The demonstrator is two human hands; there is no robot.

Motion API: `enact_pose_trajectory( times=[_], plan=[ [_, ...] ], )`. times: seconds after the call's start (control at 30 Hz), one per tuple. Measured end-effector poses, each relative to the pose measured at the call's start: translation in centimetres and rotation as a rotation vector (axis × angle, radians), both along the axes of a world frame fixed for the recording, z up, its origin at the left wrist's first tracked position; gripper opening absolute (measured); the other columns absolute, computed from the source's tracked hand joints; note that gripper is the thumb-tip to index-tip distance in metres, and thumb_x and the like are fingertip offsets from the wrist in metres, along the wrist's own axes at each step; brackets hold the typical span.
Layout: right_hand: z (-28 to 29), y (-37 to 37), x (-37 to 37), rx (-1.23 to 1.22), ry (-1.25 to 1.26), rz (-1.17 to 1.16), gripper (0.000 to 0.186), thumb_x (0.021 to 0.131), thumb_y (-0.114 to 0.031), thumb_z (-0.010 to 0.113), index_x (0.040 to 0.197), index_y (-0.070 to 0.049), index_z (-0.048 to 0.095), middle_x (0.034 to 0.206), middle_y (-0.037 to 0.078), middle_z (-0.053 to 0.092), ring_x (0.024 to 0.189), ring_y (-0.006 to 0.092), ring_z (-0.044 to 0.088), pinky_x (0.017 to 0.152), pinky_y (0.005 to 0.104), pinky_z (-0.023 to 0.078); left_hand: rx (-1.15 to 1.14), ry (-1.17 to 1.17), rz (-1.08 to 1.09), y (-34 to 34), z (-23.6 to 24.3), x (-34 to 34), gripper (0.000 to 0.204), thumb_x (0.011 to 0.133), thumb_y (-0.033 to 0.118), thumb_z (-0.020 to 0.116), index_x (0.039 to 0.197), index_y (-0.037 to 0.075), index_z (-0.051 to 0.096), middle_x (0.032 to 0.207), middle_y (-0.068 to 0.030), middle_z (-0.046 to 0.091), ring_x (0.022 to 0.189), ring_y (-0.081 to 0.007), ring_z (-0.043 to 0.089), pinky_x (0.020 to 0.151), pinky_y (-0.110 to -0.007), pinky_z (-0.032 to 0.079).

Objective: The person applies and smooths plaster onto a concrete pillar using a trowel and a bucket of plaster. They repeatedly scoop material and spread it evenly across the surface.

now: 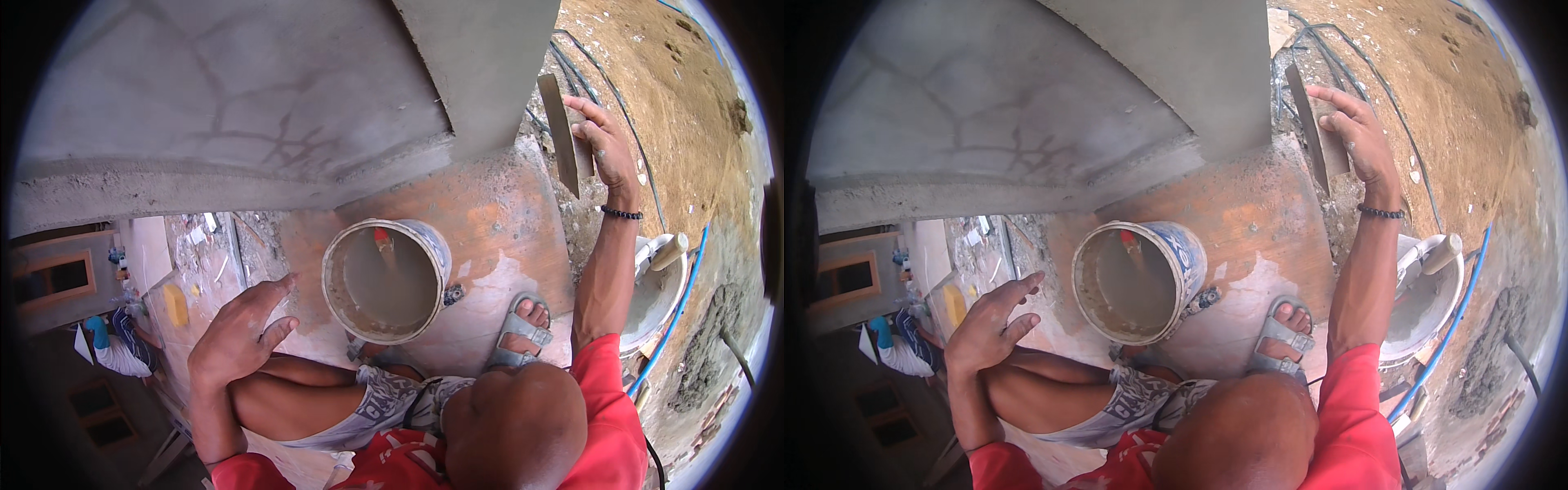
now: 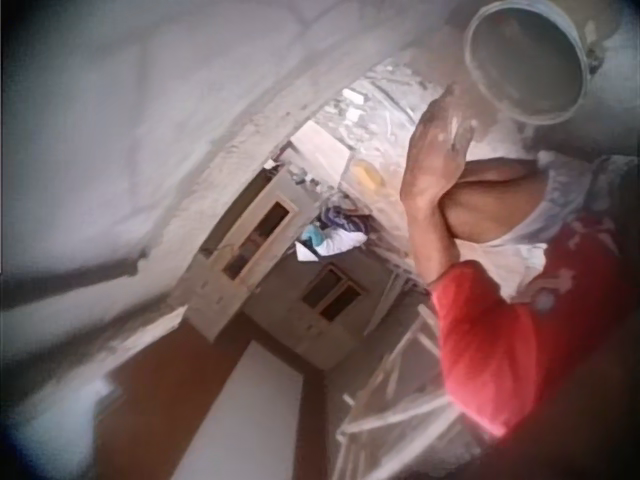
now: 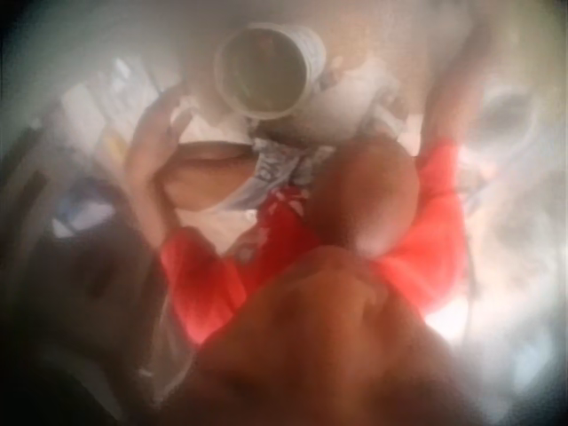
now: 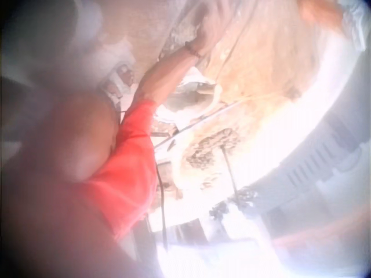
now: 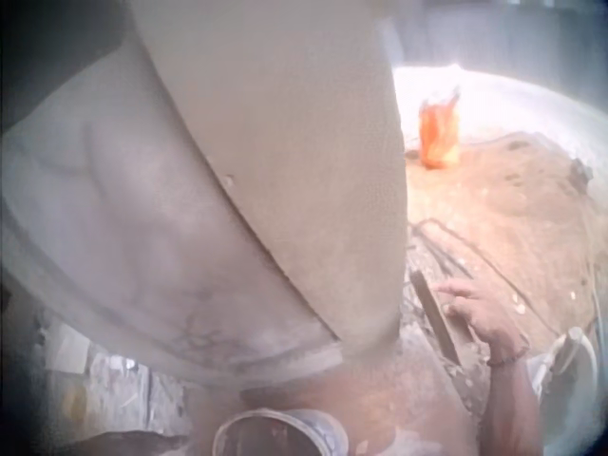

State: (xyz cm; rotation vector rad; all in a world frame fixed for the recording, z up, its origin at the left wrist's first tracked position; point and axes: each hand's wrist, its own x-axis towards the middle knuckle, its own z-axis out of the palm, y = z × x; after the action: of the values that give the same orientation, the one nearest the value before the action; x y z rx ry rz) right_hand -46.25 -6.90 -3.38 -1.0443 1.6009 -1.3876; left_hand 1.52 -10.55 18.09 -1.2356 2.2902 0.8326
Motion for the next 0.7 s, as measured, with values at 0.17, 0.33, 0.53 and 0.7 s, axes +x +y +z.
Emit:
enact_pose_trajectory(
  times=[0.17,0.33,0.53,0.7],
  plan=[
    [-2.4,-2.1,0.6,0.112,-0.250,0.114,0.045,0.083,-0.005,0.053,0.126,-0.005,0.067,0.110,0.004,0.066,0.089,0.0105,0.059,0.083,0.0240,0.050,-0.026,0.003,-0.017,0.4,0.2,0.6,0.057,0.091,0.019,0.067,0.142,0.002,0.049,0.122,-0.0240,0.062,0.108,-0.0397,0.062,0.094,-0.044,0.049],
    [1.1,-3.6,2.0,-0.008,-0.178,0.063,0.046,0.083,-0.007,0.056,0.127,-0.003,0.066,0.110,0.009,0.068,0.092,0.0143,0.064,0.083,0.0242,0.053,-0.031,0.029,-0.029,0.5,0.4,0.1,0.054,0.090,0.015,0.068,0.139,-0.001,0.049,0.117,-0.0262,0.061,0.107,-0.0444,0.059,0.093,-0.046,0.047],
    [9.4,-5.4,-0.2,-0.247,-0.135,0.045,0.045,0.086,-0.012,0.060,0.129,-0.001,0.064,0.112,0.011,0.069,0.094,0.0141,0.067,0.083,0.0245,0.055,-0.018,0.046,-0.060,0.1,0.2,-0.3,0.054,0.091,0.016,0.068,0.139,-0.002,0.049,0.116,-0.0264,0.061,0.108,-0.0442,0.059,0.094,-0.044,0.048],
    [18.1,-2.9,2.3,-0.418,-0.406,0.109,0.052,0.082,-0.007,0.053,0.132,0.008,0.052,0.108,0.015,0.066,0.084,0.0155,0.065,0.076,0.0237,0.054,0.024,0.029,-0.041,-0.9,-0.4,-1.8,0.053,0.093,0.018,0.066,0.139,-0.002,0.049,0.117,-0.0269,0.061,0.109,-0.0436,0.059,0.094,-0.044,0.048]
  ],
)
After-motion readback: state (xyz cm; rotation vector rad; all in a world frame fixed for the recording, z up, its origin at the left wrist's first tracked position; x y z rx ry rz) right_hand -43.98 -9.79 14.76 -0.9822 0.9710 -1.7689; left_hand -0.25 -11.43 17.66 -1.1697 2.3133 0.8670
